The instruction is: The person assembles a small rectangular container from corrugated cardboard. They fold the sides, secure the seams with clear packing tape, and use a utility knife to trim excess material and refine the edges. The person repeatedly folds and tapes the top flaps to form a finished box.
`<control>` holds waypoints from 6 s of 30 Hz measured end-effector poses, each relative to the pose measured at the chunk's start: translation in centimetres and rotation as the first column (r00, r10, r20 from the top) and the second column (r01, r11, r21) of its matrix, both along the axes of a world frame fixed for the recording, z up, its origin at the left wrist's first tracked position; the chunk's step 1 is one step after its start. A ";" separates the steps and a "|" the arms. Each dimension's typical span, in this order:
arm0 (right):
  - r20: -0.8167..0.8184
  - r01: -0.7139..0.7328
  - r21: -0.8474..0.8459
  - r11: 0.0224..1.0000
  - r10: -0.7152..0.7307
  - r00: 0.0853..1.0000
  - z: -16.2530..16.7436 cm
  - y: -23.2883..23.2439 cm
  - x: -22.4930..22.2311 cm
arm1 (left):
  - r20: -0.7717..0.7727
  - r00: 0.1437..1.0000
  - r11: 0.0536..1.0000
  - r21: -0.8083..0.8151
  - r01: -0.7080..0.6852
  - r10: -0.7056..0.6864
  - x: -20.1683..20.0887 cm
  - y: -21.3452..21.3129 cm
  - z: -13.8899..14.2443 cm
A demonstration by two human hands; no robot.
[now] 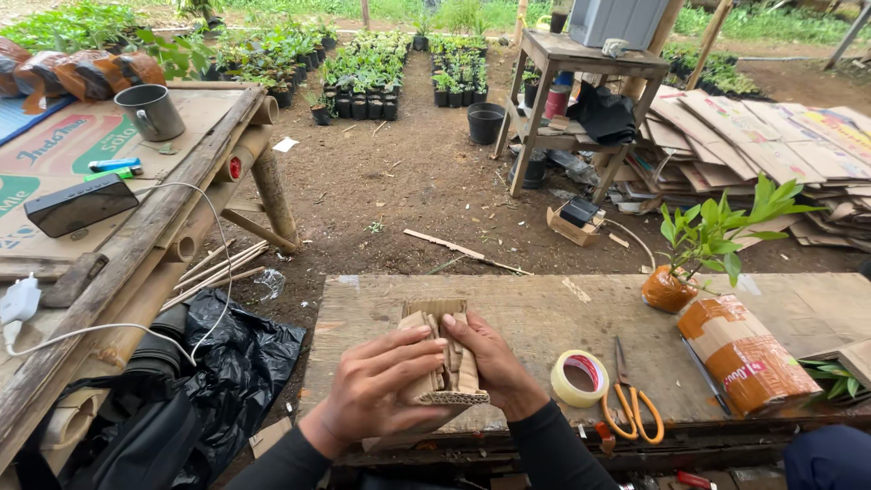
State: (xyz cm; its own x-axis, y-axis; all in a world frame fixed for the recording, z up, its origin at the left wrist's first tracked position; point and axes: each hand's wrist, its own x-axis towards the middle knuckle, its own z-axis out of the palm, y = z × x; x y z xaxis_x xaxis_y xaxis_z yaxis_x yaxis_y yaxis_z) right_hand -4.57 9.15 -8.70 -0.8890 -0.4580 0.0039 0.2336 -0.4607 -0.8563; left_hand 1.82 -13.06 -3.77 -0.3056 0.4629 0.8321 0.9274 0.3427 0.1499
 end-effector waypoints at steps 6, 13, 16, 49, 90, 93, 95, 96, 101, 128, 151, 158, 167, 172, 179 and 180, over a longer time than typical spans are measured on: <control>-0.092 -0.240 0.212 0.947 0.264 0.960 1.7 -1.9 0.2 | 0.688 0.680 0.887 0.447 -0.119 -0.255 -0.2 -0.7 -1.2; -0.356 -0.275 0.394 0.877 0.422 0.834 4.9 -4.6 -3.1 | 0.745 0.430 0.798 0.596 -0.086 -0.510 -1.3 -2.5 -1.3; -0.368 -0.330 0.494 0.805 0.537 0.759 5.4 -4.8 -4.1 | 0.743 0.488 0.855 0.519 0.012 -0.458 -1.4 -3.4 -1.0; -0.371 0.157 0.844 0.513 0.346 0.862 8.3 1.2 1.3 | 0.798 0.598 0.888 0.323 -0.328 -0.070 -2.0 3.0 -1.5; -0.023 -0.199 0.835 0.512 0.395 0.919 12.1 -2.3 1.8 | 0.811 0.194 0.757 0.585 -0.289 -0.552 -2.0 -3.3 -3.0; -0.022 -0.208 0.859 0.468 0.439 0.898 12.1 -2.5 2.5 | 0.875 0.138 0.811 0.483 -0.329 -0.465 -2.0 -4.2 -2.5; -0.020 -0.186 0.878 0.441 0.422 0.906 11.9 -2.8 3.0 | 0.860 0.131 0.808 0.510 -0.295 -0.494 -1.5 -4.7 -1.6; -0.024 -0.173 0.876 0.450 0.399 0.917 11.7 -3.0 3.3 | 0.851 0.128 0.805 0.524 -0.278 -0.509 -1.3 -4.9 -1.1; -0.052 -0.132 0.792 0.595 0.282 0.958 10.2 -3.7 4.1 | 0.915 0.402 0.951 0.146 -0.273 -0.025 2.3 -4.2 1.2; -0.017 -0.244 0.805 0.541 0.431 0.902 10.4 -1.9 4.0 | 0.899 0.075 0.842 0.431 -0.324 -0.431 0.7 -2.1 -1.7; -0.241 -0.028 0.896 0.443 0.538 0.808 12.1 -3.9 -1.9 | 0.662 -0.002 0.646 0.732 -0.215 -0.750 -1.1 -2.2 -3.4; -0.126 -0.151 0.860 0.487 0.489 0.863 11.4 -4.4 -2.4 | 0.712 0.159 0.693 0.702 -0.167 -0.683 -1.7 -1.9 -4.7; -0.202 -0.090 0.051 0.995 0.099 0.974 6.5 -2.9 1.6 | 0.704 0.289 0.645 0.710 -0.280 -0.649 -4.8 -0.3 -4.4; -0.253 0.149 0.281 0.948 -0.077 0.964 3.4 -4.0 -1.3 | 0.722 0.313 0.686 0.689 -0.236 -0.617 -6.8 0.1 -3.9; -0.349 0.293 0.361 0.885 -0.163 0.923 4.3 -4.9 -2.0 | 0.837 0.547 0.911 0.245 -0.331 -0.027 -6.4 -1.7 -1.8; -0.371 0.329 0.333 0.884 -0.198 0.907 4.7 -5.0 -1.7 | 0.814 0.572 0.908 0.161 -0.388 0.100 -6.2 -1.5 -1.2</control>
